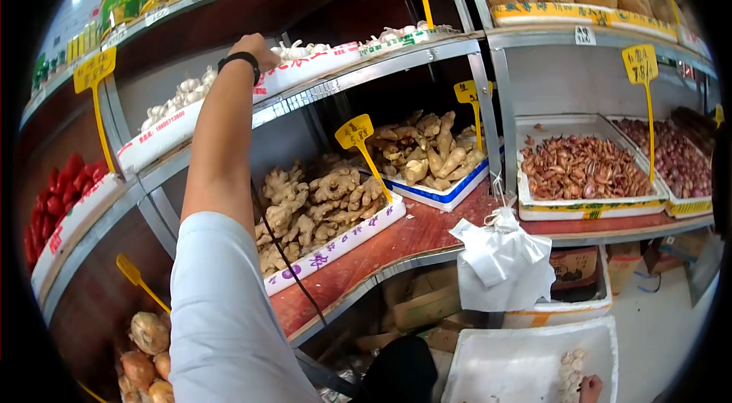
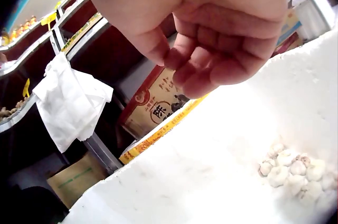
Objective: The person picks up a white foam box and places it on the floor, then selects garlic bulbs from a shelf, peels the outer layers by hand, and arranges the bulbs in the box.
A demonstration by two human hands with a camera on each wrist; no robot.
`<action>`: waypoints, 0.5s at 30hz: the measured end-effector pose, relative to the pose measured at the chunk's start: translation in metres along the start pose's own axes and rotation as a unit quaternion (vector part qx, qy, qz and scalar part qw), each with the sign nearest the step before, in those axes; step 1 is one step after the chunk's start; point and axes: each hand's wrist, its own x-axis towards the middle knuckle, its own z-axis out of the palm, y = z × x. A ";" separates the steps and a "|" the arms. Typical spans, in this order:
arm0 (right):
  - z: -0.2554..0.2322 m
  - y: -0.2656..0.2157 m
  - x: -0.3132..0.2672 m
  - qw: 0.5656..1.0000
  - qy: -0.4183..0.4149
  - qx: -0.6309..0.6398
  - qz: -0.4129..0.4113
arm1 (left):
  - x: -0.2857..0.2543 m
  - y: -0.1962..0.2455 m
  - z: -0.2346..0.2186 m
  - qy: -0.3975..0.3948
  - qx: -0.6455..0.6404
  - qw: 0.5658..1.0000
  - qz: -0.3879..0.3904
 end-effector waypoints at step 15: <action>0.033 -0.017 0.015 0.980 -0.042 0.197 -0.006 | 0.069 -0.096 0.054 0.002 -0.187 0.977 0.098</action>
